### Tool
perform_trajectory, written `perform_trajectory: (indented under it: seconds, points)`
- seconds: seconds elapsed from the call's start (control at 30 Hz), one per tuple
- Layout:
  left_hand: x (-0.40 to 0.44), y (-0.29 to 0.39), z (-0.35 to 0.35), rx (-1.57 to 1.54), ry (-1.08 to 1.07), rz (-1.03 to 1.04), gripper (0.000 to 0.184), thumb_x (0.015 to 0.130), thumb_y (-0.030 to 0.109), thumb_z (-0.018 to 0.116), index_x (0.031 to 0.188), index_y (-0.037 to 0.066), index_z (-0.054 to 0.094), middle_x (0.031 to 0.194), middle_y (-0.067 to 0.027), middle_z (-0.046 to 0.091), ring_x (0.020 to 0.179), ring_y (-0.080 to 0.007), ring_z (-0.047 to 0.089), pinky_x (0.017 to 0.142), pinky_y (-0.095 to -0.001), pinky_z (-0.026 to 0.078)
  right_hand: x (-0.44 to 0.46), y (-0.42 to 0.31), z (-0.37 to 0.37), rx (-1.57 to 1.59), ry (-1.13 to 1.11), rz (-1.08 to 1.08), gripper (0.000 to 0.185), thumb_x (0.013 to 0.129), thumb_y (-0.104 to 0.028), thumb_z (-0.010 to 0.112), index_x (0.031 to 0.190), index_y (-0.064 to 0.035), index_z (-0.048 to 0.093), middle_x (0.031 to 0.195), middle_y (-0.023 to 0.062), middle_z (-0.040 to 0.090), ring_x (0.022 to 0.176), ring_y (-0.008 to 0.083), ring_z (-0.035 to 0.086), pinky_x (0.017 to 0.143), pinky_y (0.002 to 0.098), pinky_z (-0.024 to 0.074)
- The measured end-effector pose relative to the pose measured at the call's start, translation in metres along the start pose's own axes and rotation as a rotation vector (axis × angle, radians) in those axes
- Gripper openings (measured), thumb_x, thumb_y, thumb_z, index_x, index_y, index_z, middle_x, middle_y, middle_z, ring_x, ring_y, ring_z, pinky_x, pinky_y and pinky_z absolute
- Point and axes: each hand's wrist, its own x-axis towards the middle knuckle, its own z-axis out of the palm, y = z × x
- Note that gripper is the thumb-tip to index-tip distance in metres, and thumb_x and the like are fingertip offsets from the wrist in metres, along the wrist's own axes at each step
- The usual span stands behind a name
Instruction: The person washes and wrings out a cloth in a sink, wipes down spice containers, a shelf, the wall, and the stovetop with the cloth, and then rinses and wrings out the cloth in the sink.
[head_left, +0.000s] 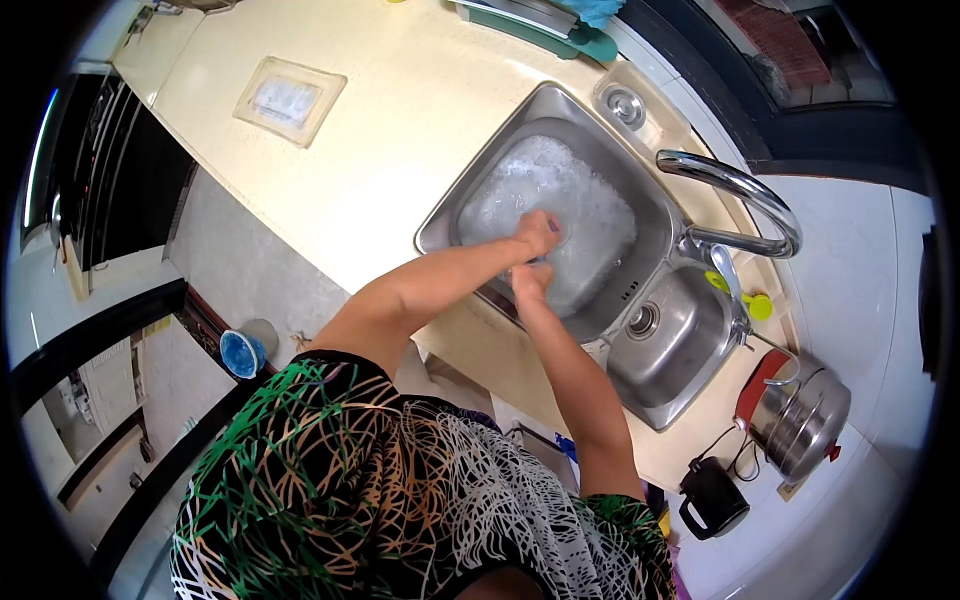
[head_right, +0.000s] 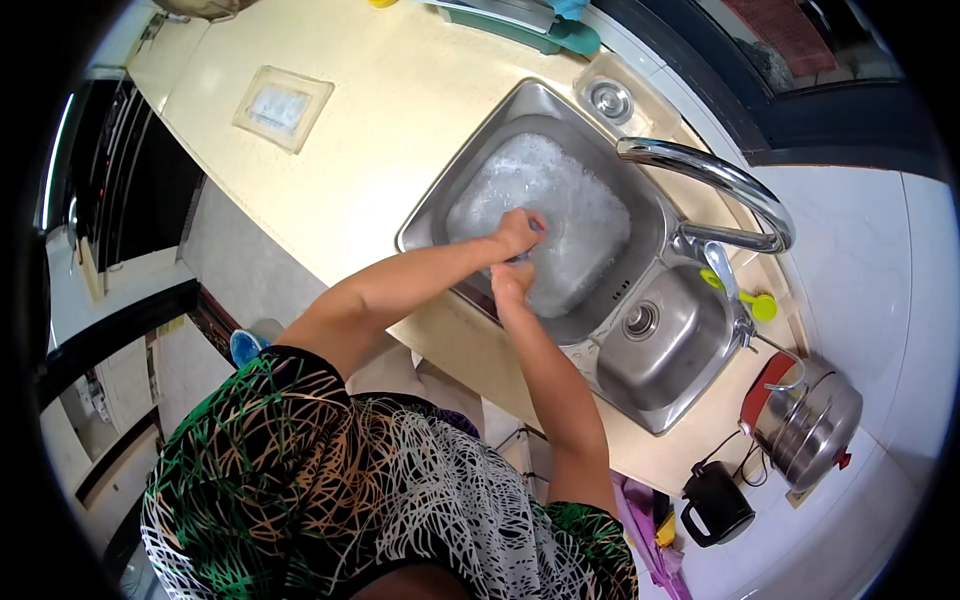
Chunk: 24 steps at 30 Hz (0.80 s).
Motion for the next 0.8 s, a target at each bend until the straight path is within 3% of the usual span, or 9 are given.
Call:
perform_trajectory:
  seconds: [0.07, 0.1, 0.17, 0.37, 0.43, 0.5, 0.57, 0.7, 0.8]
  points:
    - [0.002, -0.006, 0.003, 0.075, 0.077, -0.047, 0.02, 0.07, 0.014, 0.063, 0.088, 0.005, 0.064, 0.073, -0.0135, 0.064, 0.072, -0.0226, 0.063, 0.069, -0.0327, 0.049, 0.005, 0.006, 0.004, -0.474, 0.172, -0.145, 0.024, 0.069, -0.022, 0.071, 0.082, -0.0041, 0.063, 0.071, 0.0035, 0.06, 0.064, 0.0184, 0.06, 0.054, 0.0297, 0.0488]
    - [0.002, -0.008, 0.003, 0.114, 0.122, -0.034, 0.02, 0.07, 0.014, 0.063, 0.087, 0.005, 0.063, 0.076, -0.0157, 0.064, 0.077, -0.0262, 0.063, 0.072, -0.0352, 0.049, 0.005, 0.001, 0.005, -0.476, 0.165, -0.15, 0.024, 0.069, -0.022, 0.071, 0.082, -0.0041, 0.063, 0.071, 0.0035, 0.06, 0.064, 0.0184, 0.06, 0.054, 0.0297, 0.0488]
    - [0.004, -0.013, 0.003, 0.152, 0.171, -0.027, 0.019, 0.07, 0.015, 0.064, 0.087, 0.006, 0.063, 0.08, -0.018, 0.064, 0.082, -0.0299, 0.063, 0.074, -0.0377, 0.049, -0.002, -0.012, 0.004, -0.637, 0.017, 0.039, 0.034, 0.075, -0.028, 0.068, 0.098, -0.0029, 0.061, 0.09, 0.0052, 0.062, 0.088, 0.0183, 0.06, 0.073, 0.0298, 0.0493]
    - [-0.001, 0.001, -0.003, 0.197, 0.252, -0.148, 0.021, 0.074, 0.013, 0.056, 0.093, 0.005, 0.057, 0.092, -0.0217, 0.061, 0.09, -0.0361, 0.058, 0.077, -0.0419, 0.047, 0.008, 0.0, 0.007, -0.519, -0.032, -0.061, 0.039, 0.088, -0.032, 0.048, 0.117, -0.0062, 0.052, 0.111, 0.0058, 0.055, 0.106, 0.0142, 0.051, 0.089, 0.0288, 0.0428]
    - [-0.005, 0.007, -0.009, 0.185, 0.167, -0.162, 0.027, 0.079, 0.008, 0.044, 0.103, 0.001, 0.054, 0.103, -0.0241, 0.058, 0.1, -0.0369, 0.055, 0.086, -0.0426, 0.045, 0.018, 0.01, 0.007, -0.608, 0.018, -0.012, 0.041, 0.088, -0.034, 0.048, 0.118, -0.0065, 0.051, 0.111, 0.0051, 0.055, 0.106, 0.0143, 0.051, 0.089, 0.0283, 0.0431]
    - [0.0, 0.006, -0.004, 0.169, 0.22, -0.18, 0.025, 0.078, 0.01, 0.048, 0.101, 0.003, 0.054, 0.099, -0.0242, 0.059, 0.096, -0.0382, 0.056, 0.082, -0.0435, 0.046, 0.024, 0.012, 0.007, -0.697, 0.063, 0.028, 0.042, 0.088, -0.036, 0.048, 0.119, -0.0067, 0.051, 0.11, 0.0044, 0.056, 0.105, 0.0145, 0.052, 0.088, 0.0278, 0.0434]
    - [0.005, 0.001, -0.002, 0.157, 0.278, -0.199, 0.022, 0.077, 0.011, 0.051, 0.098, 0.004, 0.054, 0.095, -0.0244, 0.06, 0.091, -0.0395, 0.057, 0.079, -0.0444, 0.046, 0.023, 0.007, 0.008, -0.664, 0.03, 0.011, 0.044, 0.079, -0.044, 0.056, 0.107, -0.0095, 0.058, 0.104, 0.0062, 0.063, 0.097, 0.0204, 0.059, 0.078, 0.0333, 0.0485]
    - [-0.001, 0.001, 0.001, 0.146, 0.269, -0.218, 0.023, 0.078, 0.01, 0.05, 0.1, 0.003, 0.053, 0.096, -0.0248, 0.06, 0.093, -0.0397, 0.057, 0.08, -0.0451, 0.046, 0.004, -0.02, 0.017, -0.486, 0.065, 0.099, 0.048, 0.082, -0.049, 0.051, 0.106, -0.0096, 0.059, 0.104, 0.0061, 0.062, 0.096, 0.0214, 0.059, 0.078, 0.0331, 0.047]
    - [-0.001, -0.002, -0.002, 0.136, 0.278, -0.219, 0.025, 0.077, 0.01, 0.051, 0.101, 0.003, 0.052, 0.095, -0.0245, 0.06, 0.093, -0.0396, 0.057, 0.079, -0.0451, 0.046, -0.037, -0.076, 0.029, -0.516, 0.015, -0.103, 0.051, 0.085, -0.046, 0.047, 0.123, -0.0125, 0.05, 0.117, 0.0084, 0.055, 0.107, 0.0189, 0.051, 0.09, 0.028, 0.0402]
